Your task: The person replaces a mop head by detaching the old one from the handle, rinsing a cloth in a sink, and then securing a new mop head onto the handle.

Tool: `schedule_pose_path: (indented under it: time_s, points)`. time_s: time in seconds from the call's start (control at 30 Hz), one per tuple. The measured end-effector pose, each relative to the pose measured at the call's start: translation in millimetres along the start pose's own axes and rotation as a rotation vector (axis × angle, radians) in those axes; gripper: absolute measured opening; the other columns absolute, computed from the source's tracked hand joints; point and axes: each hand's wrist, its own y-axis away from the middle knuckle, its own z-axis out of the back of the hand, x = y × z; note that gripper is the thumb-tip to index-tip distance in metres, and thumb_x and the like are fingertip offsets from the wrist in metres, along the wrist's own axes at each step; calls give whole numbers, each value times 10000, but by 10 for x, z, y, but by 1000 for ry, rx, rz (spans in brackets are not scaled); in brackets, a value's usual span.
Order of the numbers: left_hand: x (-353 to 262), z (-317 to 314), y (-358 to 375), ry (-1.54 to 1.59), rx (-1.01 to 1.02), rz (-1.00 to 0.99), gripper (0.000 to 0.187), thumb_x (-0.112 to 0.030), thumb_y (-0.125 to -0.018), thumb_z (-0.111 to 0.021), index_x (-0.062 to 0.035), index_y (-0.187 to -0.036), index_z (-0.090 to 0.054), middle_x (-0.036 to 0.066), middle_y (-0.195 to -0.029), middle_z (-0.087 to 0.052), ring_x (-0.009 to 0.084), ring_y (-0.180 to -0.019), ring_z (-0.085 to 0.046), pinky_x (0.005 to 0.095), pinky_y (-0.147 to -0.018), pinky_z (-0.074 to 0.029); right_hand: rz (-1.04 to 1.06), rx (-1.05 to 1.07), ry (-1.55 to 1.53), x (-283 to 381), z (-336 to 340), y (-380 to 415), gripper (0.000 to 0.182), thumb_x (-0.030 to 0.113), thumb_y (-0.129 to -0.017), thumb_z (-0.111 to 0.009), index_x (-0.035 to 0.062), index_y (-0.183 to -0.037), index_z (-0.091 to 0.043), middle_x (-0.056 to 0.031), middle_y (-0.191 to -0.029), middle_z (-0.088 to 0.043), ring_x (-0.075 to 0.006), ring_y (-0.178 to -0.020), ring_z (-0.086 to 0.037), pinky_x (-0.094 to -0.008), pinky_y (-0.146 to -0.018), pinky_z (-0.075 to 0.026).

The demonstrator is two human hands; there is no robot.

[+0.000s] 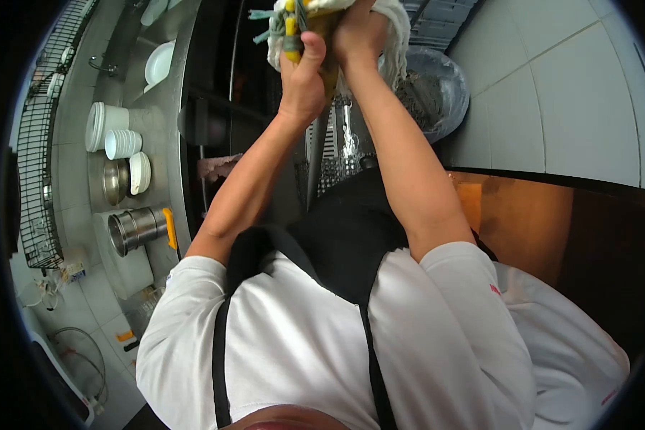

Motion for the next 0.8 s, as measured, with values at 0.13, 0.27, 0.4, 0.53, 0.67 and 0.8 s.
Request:
schedule_pose_path:
  time_s: [0.13, 0.27, 0.4, 0.53, 0.67, 0.8]
  points:
    - [-53, 79, -50, 55, 140, 121, 639, -622, -896, -611, 7, -1006, -600, 3, -892, -575, 107, -853, -506, 280, -751, -433, -16, 228, -470, 33, -44, 25, 962, 787, -919, -168, -4, -1226, -622, -118, -1139, -666, -232, -1040, -624, -337, -902, -468]
    - [-47, 79, -54, 216, 145, 191, 603, -564, -927, -610, 11, -1110, -604, 20, -1019, -593, 110, -963, -521, 274, -859, -429, -17, 173, -553, 115, -178, 40, 924, 773, -929, -194, 6, -1242, -605, -87, -1176, -648, -208, -1057, -614, -317, -928, -461]
    - [48, 70, -86, 223, 64, 111, 555, -530, -956, -585, 4, -1108, -610, 17, -1015, -601, 113, -950, -527, 276, -848, -431, -57, 12, -103, 149, -166, 80, 948, 776, -929, -210, -36, -952, -700, -159, -849, -700, -304, -796, -673, -414, -735, -489]
    - [48, 36, -109, 168, 8, 30, 513, -501, -971, -578, -7, -1103, -616, 0, -1021, -601, 102, -942, -523, 273, -845, -430, -10, -58, -12, 167, -166, 93, 1020, 816, -895, -174, -52, -851, -707, -229, -760, -683, -362, -761, -677, -462, -693, -473]
    - [43, -109, -130, 361, -56, 54, 474, -372, -1001, -544, -12, -1308, -524, 103, -1273, -582, 228, -1169, -555, 378, -1008, -424, -15, -114, 13, 53, -160, -15, 1037, 834, -878, -185, -61, -866, -709, -260, -779, -682, -405, -795, -675, -482, -707, -470]
    - [63, -86, -95, 343, -3, 114, 557, -464, -966, -594, 1, -1269, -543, 91, -1222, -581, 205, -1107, -541, 329, -962, -423, -88, -128, 107, -81, -167, -145, 1033, 829, -882, -166, -46, -893, -715, -275, -813, -685, -437, -845, -666, -500, -756, -466]
